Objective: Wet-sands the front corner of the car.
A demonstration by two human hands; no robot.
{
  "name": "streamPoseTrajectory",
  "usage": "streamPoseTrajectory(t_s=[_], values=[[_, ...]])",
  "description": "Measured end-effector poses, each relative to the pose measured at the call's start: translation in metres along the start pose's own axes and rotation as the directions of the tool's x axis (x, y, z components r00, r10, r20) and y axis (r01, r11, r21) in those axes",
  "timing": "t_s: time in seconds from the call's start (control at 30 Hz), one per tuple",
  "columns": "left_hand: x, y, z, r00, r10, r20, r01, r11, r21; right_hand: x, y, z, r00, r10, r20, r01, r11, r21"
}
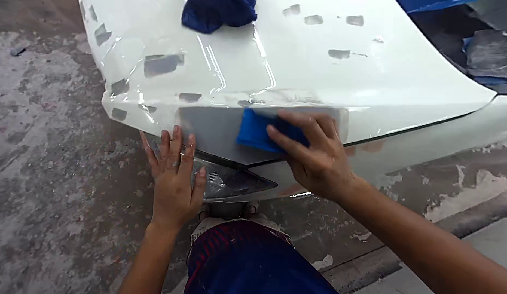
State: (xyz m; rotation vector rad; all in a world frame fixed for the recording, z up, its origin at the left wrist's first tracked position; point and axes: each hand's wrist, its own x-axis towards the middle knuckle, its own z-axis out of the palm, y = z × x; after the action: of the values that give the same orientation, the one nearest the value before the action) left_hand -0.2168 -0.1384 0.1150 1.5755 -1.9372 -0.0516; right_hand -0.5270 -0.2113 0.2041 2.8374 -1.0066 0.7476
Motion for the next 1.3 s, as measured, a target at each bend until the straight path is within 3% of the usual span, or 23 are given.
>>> streamPoseTrajectory(t_s=[0.1,0.17,0.33,0.43,0.5,0.6,0.67,0.73,0.83,1.0,1.1,1.2,1.3], values=[[-0.002,-0.002,0.0,1.0,-0.015,-0.018,0.015,1.0,0.005,-0.03,0.007,-0.008,0.985,-0.165,0.051,0.165,0.986,-0.004],[-0.002,-0.001,0.0,0.999,-0.029,-0.025,0.029,1.0,0.002,-0.021,0.019,-0.007,0.974,-0.221,0.049,0.222,0.975,-0.015],[0.008,0.01,-0.004,0.999,-0.029,0.02,0.029,1.0,0.01,0.005,0.005,-0.001,1.0,-0.015,0.012,0.015,1.0,-0.011],[0.009,0.018,-0.001,1.0,0.002,0.019,-0.002,1.0,0.015,-0.036,0.009,-0.011,0.997,-0.08,0.013,0.081,0.995,-0.052],[0.008,0.028,0.007,1.0,0.027,0.013,-0.028,1.0,0.01,-0.036,0.03,-0.019,0.997,-0.075,-0.01,0.074,0.991,-0.113],[0.002,0.051,0.014,0.99,0.116,0.078,-0.115,0.993,-0.014,-0.013,0.041,-0.021,0.984,0.156,-0.087,-0.165,0.981,-0.105],[0.005,0.059,0.015,0.98,0.172,0.1,-0.171,0.985,-0.01,-0.014,0.029,-0.022,0.967,0.232,-0.105,-0.242,0.966,-0.089],[0.013,0.056,0.014,0.981,0.173,0.087,-0.176,0.984,0.022,-0.046,0.016,-0.023,0.982,0.164,-0.095,-0.173,0.981,-0.088],[0.033,0.042,0.01,0.995,0.073,0.067,-0.079,0.992,0.099,-0.067,0.039,-0.029,0.992,0.074,-0.107,-0.09,0.985,-0.15],[0.046,0.06,0.009,0.989,0.024,0.144,-0.041,0.992,0.117,-0.033,0.056,-0.038,0.899,0.391,-0.199,-0.426,0.885,-0.185],[0.033,0.079,0.018,0.976,0.148,0.158,-0.165,0.981,0.101,-0.078,0.025,-0.032,0.925,0.329,-0.192,-0.361,0.918,-0.166],[0.021,0.089,0.027,0.967,0.194,0.167,-0.21,0.974,0.085,-0.088,0.046,-0.031,0.946,0.233,-0.225,-0.279,0.938,-0.204],[0.016,0.089,0.023,0.96,0.198,0.196,-0.213,0.975,0.059,-0.05,0.07,-0.036,0.88,0.367,-0.301,-0.436,0.875,-0.208]])
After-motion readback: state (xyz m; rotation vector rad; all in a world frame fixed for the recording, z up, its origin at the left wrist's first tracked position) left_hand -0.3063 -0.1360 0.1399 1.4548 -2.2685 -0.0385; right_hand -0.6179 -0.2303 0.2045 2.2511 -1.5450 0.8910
